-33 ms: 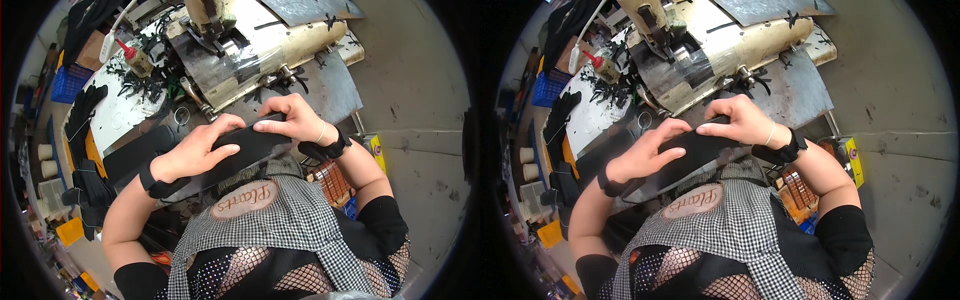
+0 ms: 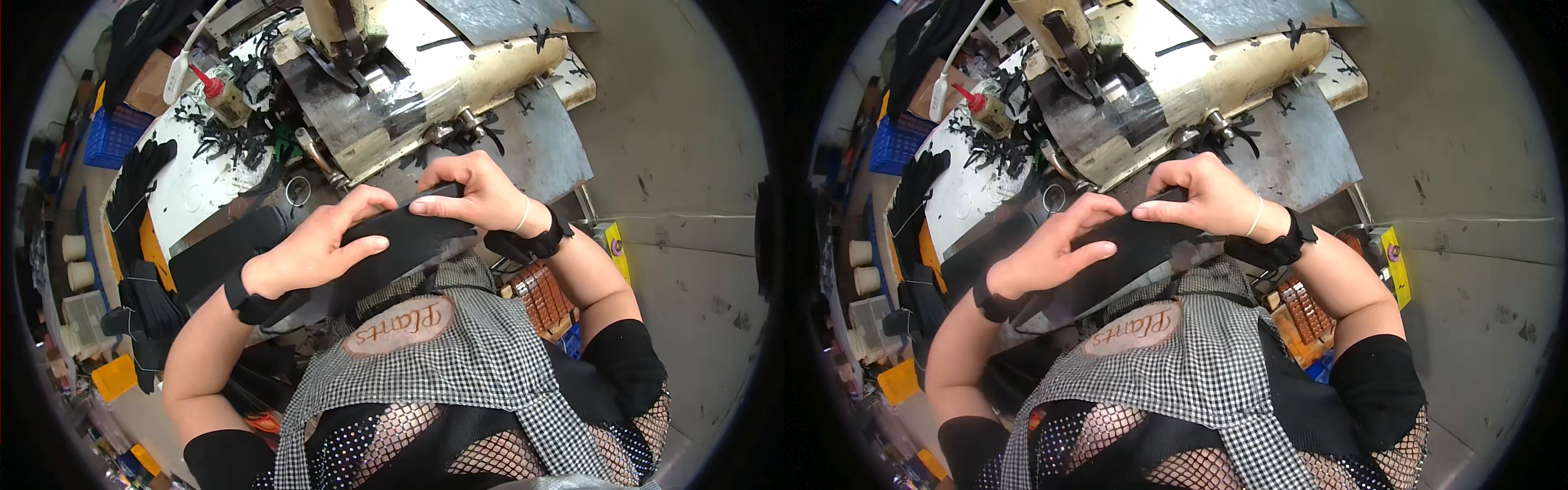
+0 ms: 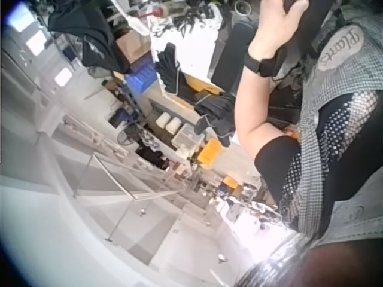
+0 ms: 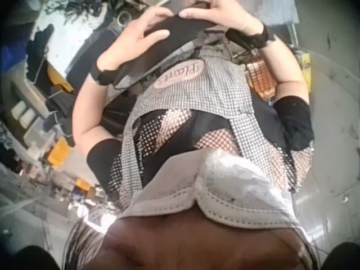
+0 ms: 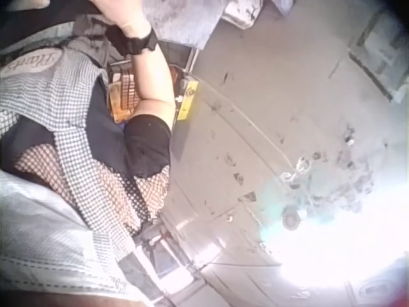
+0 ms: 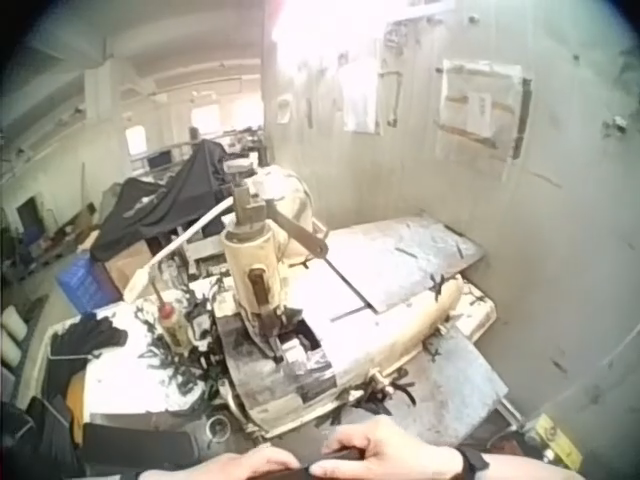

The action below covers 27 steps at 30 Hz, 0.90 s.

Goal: Using an industrial machine to skive or fold the edges of black leather shoe upper components.

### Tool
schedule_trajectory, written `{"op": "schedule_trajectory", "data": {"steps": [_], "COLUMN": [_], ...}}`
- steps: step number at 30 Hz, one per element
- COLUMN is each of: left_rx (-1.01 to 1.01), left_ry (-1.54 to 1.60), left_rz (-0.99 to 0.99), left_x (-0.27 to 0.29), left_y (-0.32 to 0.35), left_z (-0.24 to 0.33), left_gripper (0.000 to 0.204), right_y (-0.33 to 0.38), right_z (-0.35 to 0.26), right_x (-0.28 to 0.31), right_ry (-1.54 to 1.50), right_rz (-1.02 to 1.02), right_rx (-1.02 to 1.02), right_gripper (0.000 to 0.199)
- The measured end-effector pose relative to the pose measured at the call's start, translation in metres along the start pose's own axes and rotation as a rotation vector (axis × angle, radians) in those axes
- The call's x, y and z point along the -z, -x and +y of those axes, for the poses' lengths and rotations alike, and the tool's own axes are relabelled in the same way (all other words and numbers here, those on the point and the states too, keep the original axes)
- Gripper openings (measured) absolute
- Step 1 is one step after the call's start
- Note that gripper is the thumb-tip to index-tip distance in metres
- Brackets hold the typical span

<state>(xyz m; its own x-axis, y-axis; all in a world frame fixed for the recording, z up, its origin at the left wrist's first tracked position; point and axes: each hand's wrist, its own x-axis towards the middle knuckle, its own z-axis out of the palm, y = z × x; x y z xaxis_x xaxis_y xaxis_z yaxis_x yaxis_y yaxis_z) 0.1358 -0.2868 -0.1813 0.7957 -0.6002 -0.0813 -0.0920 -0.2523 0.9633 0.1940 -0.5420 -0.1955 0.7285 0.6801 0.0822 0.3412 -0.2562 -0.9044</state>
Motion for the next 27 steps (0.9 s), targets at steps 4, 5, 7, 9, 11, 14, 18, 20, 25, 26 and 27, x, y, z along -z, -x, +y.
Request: {"op": "schedule_trajectory", "data": {"steps": [4,5,7,9,11,14,18,20,25,26,27], "left_rx": [0.101,0.159,0.207,0.229,0.314,0.406,0.478,0.5,0.45,0.444,0.439], "left_ry": [0.315,0.409,0.342,0.278,0.239,0.24,0.284,0.287,0.245,0.244,0.241], "left_rz": [0.088,0.097,0.113,0.122,0.095,0.076,0.096,0.109,0.061,0.046,0.029], "left_x": [0.026,0.037,0.058,0.073,0.084,0.095,0.106,0.112,0.128,0.129,0.131], "left_y": [0.003,0.004,0.005,0.007,0.008,0.011,0.012,0.01,0.0,-0.001,-0.002], "left_z": [0.01,0.011,0.012,0.01,0.008,0.007,0.011,0.012,0.007,0.005,0.004], "left_gripper": [0.025,0.022,0.014,0.01,0.012,0.017,0.021,0.022,0.025,0.026,0.026], "right_y": [-0.026,-0.031,-0.035,-0.039,-0.045,-0.056,-0.069,-0.073,-0.081,-0.082,-0.081], "right_z": [-0.014,-0.015,-0.015,-0.011,-0.003,0.01,0.019,0.019,0.011,0.01,0.009], "right_x": [0.006,0.009,0.025,0.032,0.029,0.019,0.007,0.005,0.013,0.017,0.022], "right_ry": [-0.217,-0.265,0.056,0.328,0.477,0.61,0.644,0.657,0.731,0.766,0.769], "right_rz": [0.179,0.247,0.295,0.293,0.248,0.243,0.273,0.284,0.403,0.429,0.453], "right_rx": [-0.014,-0.018,0.258,0.475,0.526,0.661,0.687,0.669,0.679,0.694,0.668], "right_gripper": [0.03,0.033,0.039,0.054,0.051,0.038,0.035,0.034,0.028,0.027,0.025]}}
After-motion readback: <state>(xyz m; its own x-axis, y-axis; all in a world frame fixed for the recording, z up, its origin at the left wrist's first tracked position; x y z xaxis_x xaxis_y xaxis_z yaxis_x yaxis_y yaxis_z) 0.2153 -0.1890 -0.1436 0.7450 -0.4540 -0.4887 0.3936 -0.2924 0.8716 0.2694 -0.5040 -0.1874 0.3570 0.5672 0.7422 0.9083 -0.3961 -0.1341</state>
